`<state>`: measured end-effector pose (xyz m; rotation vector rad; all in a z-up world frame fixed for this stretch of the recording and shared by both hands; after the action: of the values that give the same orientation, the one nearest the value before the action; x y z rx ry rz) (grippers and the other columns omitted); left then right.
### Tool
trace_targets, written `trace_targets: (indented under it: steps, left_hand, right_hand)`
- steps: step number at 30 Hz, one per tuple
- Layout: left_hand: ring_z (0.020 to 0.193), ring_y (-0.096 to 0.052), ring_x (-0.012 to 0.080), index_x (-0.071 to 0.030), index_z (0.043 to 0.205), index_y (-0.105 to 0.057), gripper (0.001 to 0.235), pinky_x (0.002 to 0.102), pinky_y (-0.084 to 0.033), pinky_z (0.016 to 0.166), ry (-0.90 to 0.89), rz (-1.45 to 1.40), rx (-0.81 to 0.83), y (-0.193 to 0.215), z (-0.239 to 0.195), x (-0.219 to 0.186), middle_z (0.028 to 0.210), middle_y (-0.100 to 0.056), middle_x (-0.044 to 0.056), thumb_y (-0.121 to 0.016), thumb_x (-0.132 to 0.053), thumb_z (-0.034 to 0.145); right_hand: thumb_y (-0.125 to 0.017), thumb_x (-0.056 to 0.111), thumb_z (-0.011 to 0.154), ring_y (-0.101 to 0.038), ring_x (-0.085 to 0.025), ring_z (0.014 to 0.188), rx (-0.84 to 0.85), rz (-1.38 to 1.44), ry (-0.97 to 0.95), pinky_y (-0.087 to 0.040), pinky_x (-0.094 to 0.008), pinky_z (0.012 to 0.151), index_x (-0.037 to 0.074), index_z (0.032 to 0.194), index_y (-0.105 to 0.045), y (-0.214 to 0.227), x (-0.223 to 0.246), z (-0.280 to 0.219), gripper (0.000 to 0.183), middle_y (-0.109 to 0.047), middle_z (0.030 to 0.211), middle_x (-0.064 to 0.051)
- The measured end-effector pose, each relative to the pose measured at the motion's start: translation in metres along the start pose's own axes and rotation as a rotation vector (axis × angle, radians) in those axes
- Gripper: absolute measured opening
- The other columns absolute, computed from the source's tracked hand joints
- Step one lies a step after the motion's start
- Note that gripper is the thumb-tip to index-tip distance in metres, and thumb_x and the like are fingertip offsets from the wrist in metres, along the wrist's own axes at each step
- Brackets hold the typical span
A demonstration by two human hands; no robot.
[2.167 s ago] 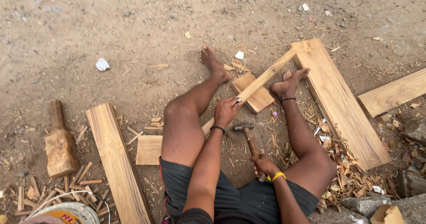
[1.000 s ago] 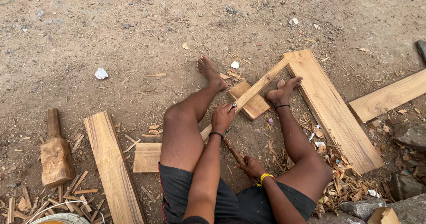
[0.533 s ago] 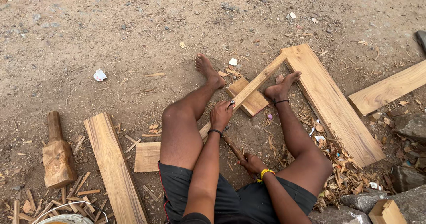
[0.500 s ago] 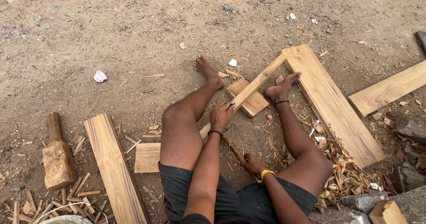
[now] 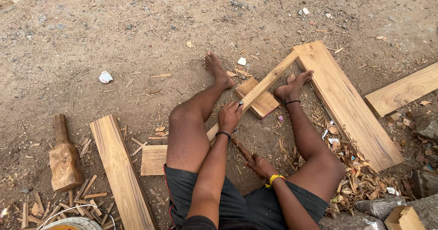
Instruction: The person sits on the ground and uses a hammer to drive a nail into a small wooden block. The person holds the nail with one hand and strikes it repeatedly with the hammer in the other hand.
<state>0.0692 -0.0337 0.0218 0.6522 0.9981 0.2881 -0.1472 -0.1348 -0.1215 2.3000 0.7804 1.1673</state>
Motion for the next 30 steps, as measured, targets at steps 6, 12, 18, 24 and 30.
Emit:
trace_targets:
  steps: [6,12,18,24,30]
  left_hand:
    - [0.087,-0.067,0.0315,-0.005,0.101,-0.072,0.016,0.047,-0.052,0.081,-0.052,0.029,-0.008,-0.003,0.006,-0.008,0.093,-0.071,0.011,-0.067,-0.019,0.094]
    - [0.085,-0.065,0.0339,-0.004,0.094,-0.069,0.019,0.048,-0.051,0.076,0.074,0.051,0.061,-0.011,0.015,-0.011,0.09,-0.069,0.013,-0.066,-0.023,0.099]
    - [0.08,-0.066,0.031,-0.006,0.101,-0.072,0.017,0.047,-0.052,0.073,0.032,-0.004,-0.004,-0.007,0.021,-0.003,0.093,-0.07,0.011,-0.064,-0.021,0.099]
    - [0.082,-0.067,0.0279,-0.005,0.102,-0.072,0.016,0.044,-0.053,0.071,0.059,-0.13,-0.086,0.003,0.015,0.005,0.094,-0.071,0.011,-0.065,-0.02,0.099]
    - [0.083,-0.07,0.0279,-0.005,0.107,-0.071,0.015,0.042,-0.054,0.074,0.102,-0.33,-0.12,0.009,0.012,0.012,0.098,-0.071,0.011,-0.064,-0.017,0.1]
  right_hand:
    - [-0.065,0.048,0.093,-0.073,-0.036,0.088,0.001,-0.008,-0.024,-0.055,-0.046,0.081,-0.002,0.116,-0.063,-0.004,-0.009,0.006,0.055,-0.073,0.095,-0.025]
    - [-0.068,0.051,0.093,-0.07,-0.039,0.098,-0.042,0.005,0.067,-0.055,-0.047,0.084,-0.005,0.133,-0.055,-0.007,-0.01,0.007,0.069,-0.069,0.106,-0.029]
    - [-0.065,0.05,0.093,-0.074,-0.031,0.077,0.05,0.132,-0.053,-0.057,-0.043,0.071,-0.003,0.134,-0.058,0.0,0.003,0.001,0.067,-0.074,0.096,-0.023]
    - [-0.063,0.038,0.095,-0.068,-0.022,0.057,0.205,0.47,-0.205,-0.058,-0.037,0.047,-0.005,0.136,-0.051,-0.017,0.006,0.002,0.061,-0.07,0.082,-0.017]
    - [-0.064,0.025,0.098,-0.066,-0.019,0.056,0.32,0.517,-0.285,-0.058,-0.034,0.048,-0.003,0.125,-0.053,-0.042,-0.004,0.01,0.041,-0.068,0.078,-0.01]
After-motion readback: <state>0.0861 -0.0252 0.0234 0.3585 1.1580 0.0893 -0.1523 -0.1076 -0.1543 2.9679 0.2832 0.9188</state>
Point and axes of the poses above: each hand's wrist, its own z-axis towards the middle knuckle, its own y-axis out of the back of the hand, x = y × z, the point moved 8 cm from there along z, towards the middle knuckle
